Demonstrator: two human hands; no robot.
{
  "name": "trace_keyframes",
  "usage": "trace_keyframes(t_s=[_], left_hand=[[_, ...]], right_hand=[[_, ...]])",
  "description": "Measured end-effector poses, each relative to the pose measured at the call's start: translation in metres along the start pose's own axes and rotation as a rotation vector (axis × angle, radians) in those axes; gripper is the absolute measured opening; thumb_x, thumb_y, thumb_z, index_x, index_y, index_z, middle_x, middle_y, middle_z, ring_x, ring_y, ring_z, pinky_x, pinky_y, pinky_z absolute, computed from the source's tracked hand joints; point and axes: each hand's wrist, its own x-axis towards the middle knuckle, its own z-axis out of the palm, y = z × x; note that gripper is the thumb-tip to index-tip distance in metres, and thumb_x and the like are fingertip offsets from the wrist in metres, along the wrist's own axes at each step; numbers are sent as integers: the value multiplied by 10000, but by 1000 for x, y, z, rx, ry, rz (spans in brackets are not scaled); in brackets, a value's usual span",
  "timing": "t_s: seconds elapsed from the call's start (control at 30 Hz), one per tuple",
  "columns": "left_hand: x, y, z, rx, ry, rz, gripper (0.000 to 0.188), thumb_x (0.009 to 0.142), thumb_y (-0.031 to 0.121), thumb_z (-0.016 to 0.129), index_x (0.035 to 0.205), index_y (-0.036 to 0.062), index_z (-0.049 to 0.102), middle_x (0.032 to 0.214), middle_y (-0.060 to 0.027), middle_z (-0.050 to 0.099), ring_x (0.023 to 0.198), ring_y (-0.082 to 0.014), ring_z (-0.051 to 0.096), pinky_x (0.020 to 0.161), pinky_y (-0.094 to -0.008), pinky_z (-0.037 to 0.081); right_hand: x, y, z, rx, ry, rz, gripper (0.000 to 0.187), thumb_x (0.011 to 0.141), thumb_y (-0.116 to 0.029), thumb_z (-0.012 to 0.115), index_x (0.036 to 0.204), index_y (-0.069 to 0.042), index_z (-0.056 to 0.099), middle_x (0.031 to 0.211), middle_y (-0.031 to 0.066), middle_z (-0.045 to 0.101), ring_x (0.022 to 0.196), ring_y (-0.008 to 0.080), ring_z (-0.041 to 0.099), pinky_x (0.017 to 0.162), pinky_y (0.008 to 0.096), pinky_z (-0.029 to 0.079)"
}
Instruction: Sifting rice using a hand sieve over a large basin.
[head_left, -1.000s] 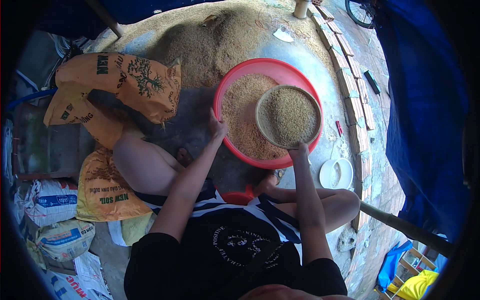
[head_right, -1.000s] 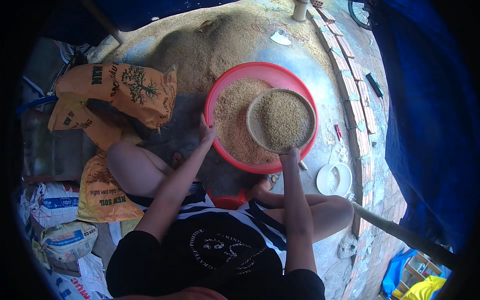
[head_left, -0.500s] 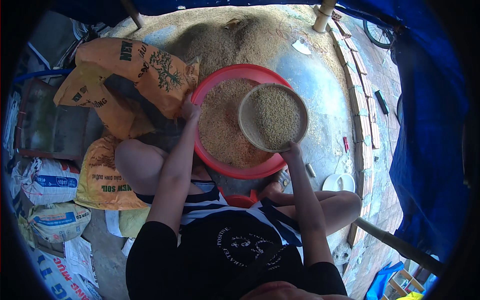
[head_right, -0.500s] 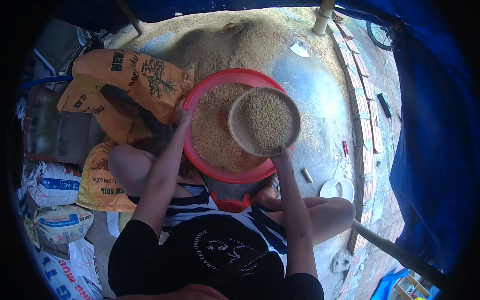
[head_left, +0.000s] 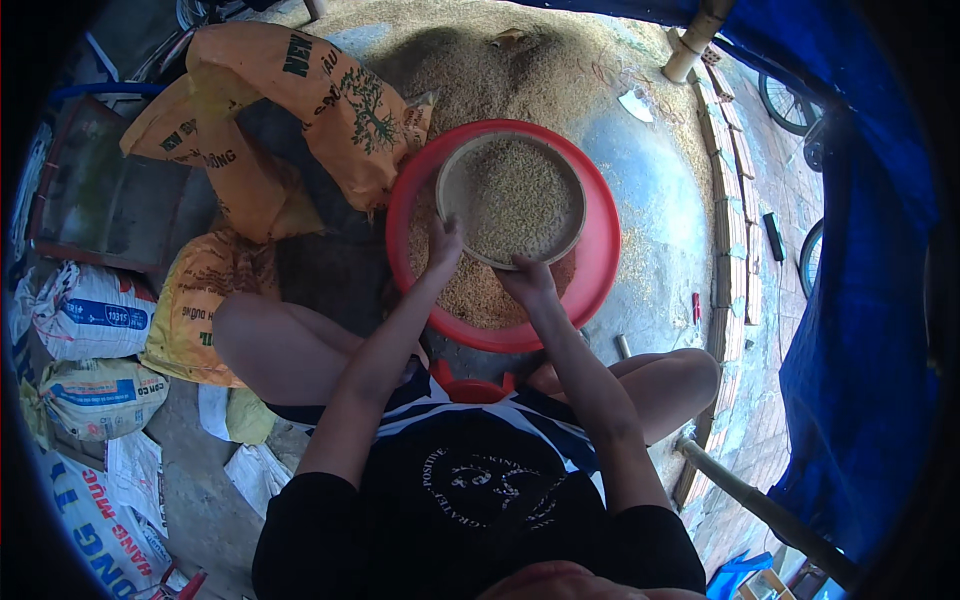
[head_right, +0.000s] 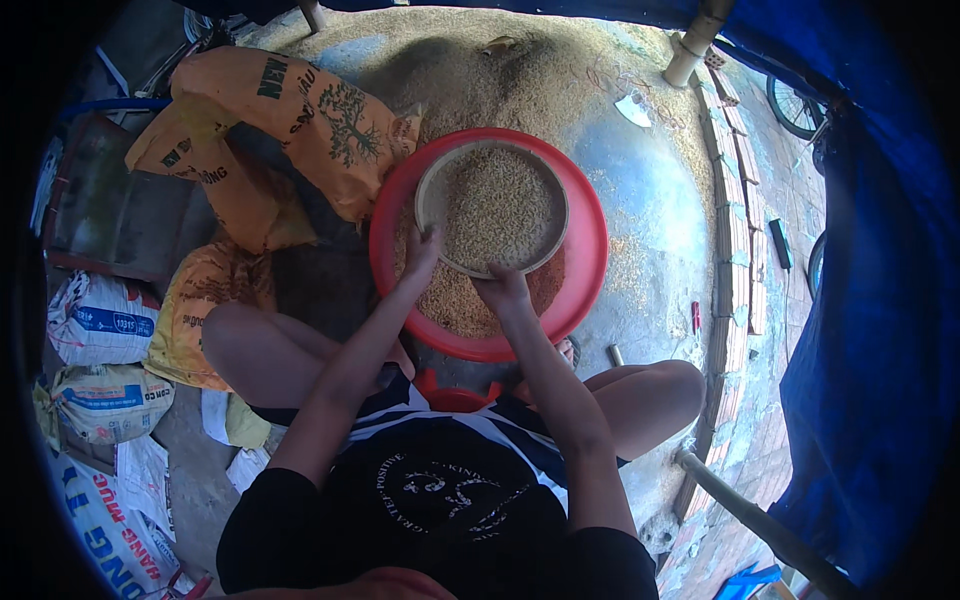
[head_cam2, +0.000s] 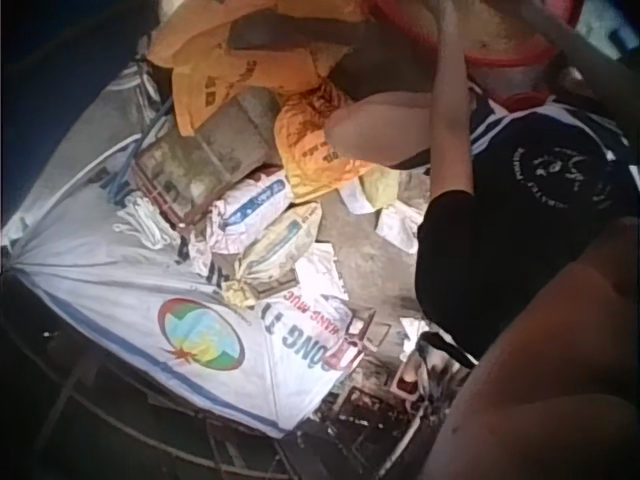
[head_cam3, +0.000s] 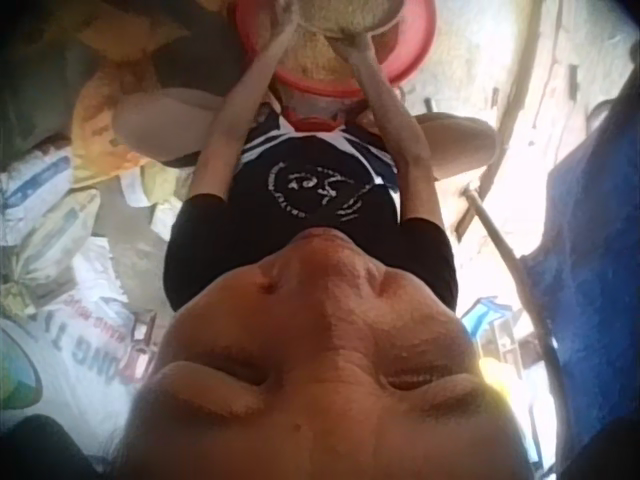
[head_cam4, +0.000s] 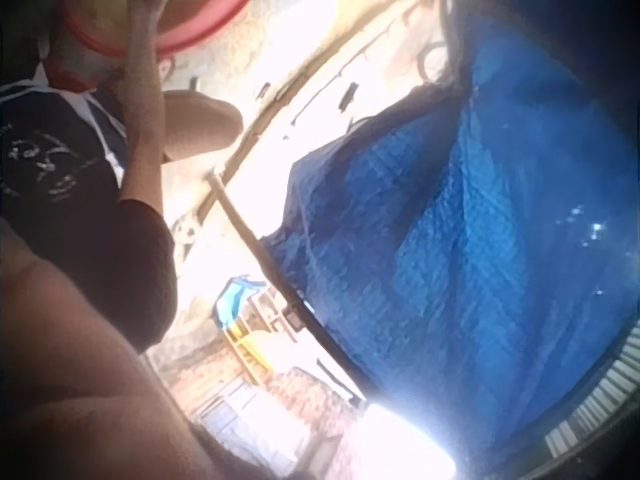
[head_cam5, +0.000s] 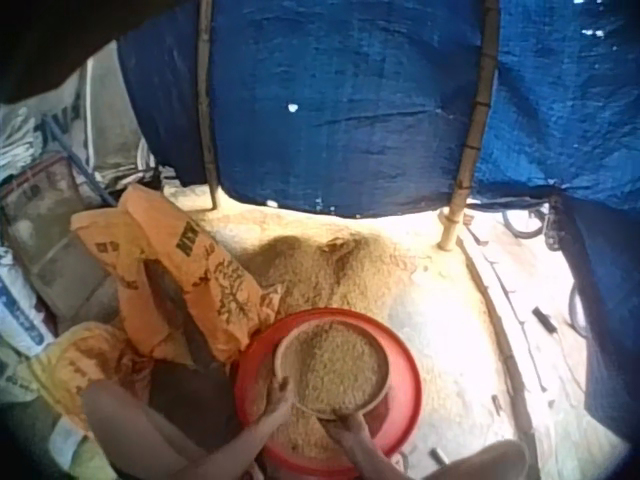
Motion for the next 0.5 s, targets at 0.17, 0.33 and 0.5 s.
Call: trace_keyframes(t_s=[0.17,0.33,0.5], left_hand=[[27,26,-36,282,91,120,338,812,199,410,1052,-39,414,987,-170,498,878,-218,490,755,-316,365],[34,33,-59,124,-54,-71,378,829,288,392,1013,-31,475,911,-166,540,867,-220,509,754,-298,371],[29,39,-55,368,49,69,438,845,327,329,1019,-52,462,921,-149,541,858,-192,501,759,-282,371]], right_hand=[[-6,-5,8,-96,-1,-31,399,798,-157,374,1167,-44,270,1134,139,362,1062,282,352,914,426,282],[1,-44,-3,-964,296,-488,381,805,-263,403,1104,-33,352,1000,115,489,844,275,512,670,385,440],[-5,-54,10,-1816,443,-824,298,822,-191,334,1055,-5,341,853,237,520,787,377,511,662,442,398]])
